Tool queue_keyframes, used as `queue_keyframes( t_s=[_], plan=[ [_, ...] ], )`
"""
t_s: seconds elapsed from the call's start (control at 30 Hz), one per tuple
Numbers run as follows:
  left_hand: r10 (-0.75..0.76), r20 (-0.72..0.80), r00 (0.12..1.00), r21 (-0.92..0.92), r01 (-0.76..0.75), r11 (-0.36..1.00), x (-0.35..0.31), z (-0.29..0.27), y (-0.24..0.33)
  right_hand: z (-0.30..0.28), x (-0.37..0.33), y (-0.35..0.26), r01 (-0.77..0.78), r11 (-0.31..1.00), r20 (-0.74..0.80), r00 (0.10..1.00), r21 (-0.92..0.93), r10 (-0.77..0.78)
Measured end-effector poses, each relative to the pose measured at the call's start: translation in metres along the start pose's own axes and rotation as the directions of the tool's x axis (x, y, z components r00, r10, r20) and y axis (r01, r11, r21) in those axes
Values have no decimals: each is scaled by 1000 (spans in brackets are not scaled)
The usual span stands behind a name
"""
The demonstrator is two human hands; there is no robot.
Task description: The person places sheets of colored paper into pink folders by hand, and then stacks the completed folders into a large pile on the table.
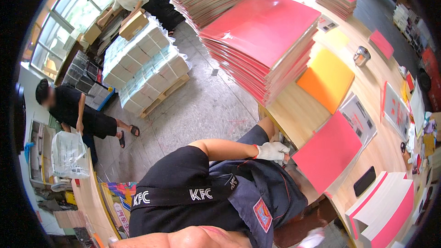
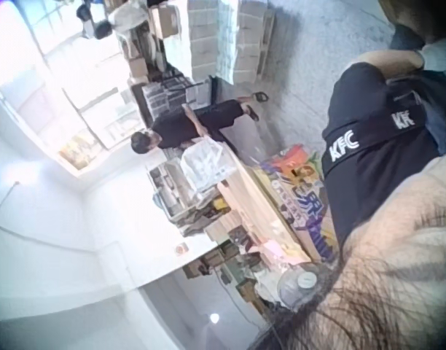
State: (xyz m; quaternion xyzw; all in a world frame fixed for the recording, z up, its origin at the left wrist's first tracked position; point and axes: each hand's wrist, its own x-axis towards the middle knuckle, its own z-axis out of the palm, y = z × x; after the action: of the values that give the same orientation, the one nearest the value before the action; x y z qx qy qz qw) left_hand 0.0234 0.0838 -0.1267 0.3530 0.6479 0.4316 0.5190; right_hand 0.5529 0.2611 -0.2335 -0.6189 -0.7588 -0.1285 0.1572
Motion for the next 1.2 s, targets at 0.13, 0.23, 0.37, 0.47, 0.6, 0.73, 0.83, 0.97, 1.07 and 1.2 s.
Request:
queue_keyframes(
  t_s=[0.13,0.23,0.37,0.47,0.6,0.73,0.83,0.97,1.07,1.2],
  plan=[
    [651,-11,759,709,-453,541,11,-10,7,0,-112,33,486,866,803,467,118,-371],
    [749,228,622,776,-581,247,14,-16,-9,-81,0,-103,-104,834,524,818,542,-238],
    [814,308,492,695,-701,160,29,-2,2,-141,66,-208,360,745,33,890,562,-455],
    [771,317,553,709,-678,195,33,-4,-5,-159,81,-236,505,687,17,799,523,-600],
    [789,206,579,652,-683,331,27,-1,-3,-110,75,-222,531,683,-25,798,502,-602],
    [526,-204,826,376,-430,821,24,17,-24,-105,68,-230,58,669,241,907,741,-346],
    [173,-336,926,-168,-239,956,30,26,-36,-82,55,-233,-574,228,603,793,787,-85],
    [-31,-137,990,-788,-90,609,32,27,-48,-69,44,-236,-747,-102,754,656,657,49],
    [52,-11,999,-930,-29,367,33,23,-45,-54,33,-227,-675,-160,688,724,720,47],
    [-123,-5,992,-640,91,763,15,19,35,-65,28,-227,-710,-174,706,702,683,-95]
  ],
)
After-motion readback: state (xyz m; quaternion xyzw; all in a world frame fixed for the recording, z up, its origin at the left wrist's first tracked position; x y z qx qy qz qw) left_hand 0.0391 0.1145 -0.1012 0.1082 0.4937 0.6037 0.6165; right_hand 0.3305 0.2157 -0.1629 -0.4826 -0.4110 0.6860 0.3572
